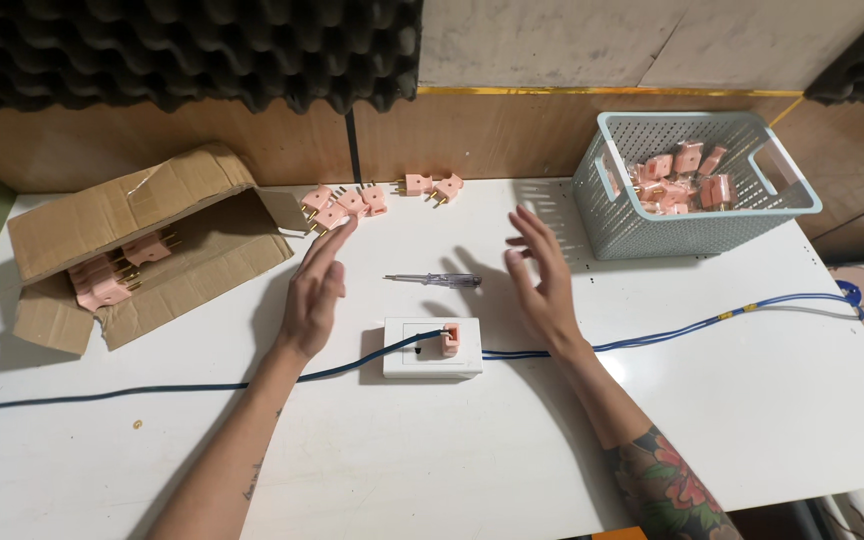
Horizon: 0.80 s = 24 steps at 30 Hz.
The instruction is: The person wires a pink electrical plug by inserting wire ends into the terminals, tightening the screws with a screwdriver, and assembling the plug casing.
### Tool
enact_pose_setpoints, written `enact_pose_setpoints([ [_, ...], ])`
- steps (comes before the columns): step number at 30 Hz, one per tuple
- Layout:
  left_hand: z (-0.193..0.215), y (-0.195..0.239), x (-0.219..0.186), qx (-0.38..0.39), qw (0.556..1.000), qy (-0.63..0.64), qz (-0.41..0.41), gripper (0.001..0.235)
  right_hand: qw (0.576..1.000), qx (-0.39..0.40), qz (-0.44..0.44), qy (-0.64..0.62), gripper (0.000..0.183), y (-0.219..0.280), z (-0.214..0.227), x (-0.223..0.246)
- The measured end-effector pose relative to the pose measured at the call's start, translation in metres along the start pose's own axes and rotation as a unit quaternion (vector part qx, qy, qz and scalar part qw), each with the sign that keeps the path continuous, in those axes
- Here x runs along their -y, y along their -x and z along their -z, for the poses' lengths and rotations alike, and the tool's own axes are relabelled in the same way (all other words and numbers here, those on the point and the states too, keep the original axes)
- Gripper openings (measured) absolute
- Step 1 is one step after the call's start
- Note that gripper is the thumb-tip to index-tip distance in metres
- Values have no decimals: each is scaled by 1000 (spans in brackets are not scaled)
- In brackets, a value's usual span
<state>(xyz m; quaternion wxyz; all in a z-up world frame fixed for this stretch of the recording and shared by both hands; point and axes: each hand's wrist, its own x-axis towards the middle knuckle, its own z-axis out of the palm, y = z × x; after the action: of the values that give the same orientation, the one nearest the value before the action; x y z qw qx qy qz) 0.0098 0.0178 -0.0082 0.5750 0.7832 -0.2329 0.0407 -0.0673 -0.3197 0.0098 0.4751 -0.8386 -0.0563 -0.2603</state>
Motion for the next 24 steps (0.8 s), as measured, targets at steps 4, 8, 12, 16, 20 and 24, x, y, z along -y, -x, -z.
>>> enact_pose_setpoints([
  [4, 2, -5, 39, 16, 995, 94, 22, 85, 996, -16, -26, -83, 58, 3, 9, -16],
  [8, -2, -4, 42, 65, 970, 206, 112, 101, 982, 28, -117, -144, 72, 3, 15, -34],
  [12, -4, -8, 47, 87, 956, 232, 158, 109, 963, 71, -132, -224, 84, -1, 8, -28],
  [16, -7, -5, 25, 122, 950, 236, 163, 114, 933, 147, -133, -301, 94, 0, -3, -28],
  [20, 11, -11, -1, 103, 937, 292, 163, 114, 934, 127, -116, -314, 91, -6, 6, -32],
  [24, 12, -13, 0, 99, 936, 288, 178, 116, 938, 103, -107, -314, 91, -10, 25, -10],
])
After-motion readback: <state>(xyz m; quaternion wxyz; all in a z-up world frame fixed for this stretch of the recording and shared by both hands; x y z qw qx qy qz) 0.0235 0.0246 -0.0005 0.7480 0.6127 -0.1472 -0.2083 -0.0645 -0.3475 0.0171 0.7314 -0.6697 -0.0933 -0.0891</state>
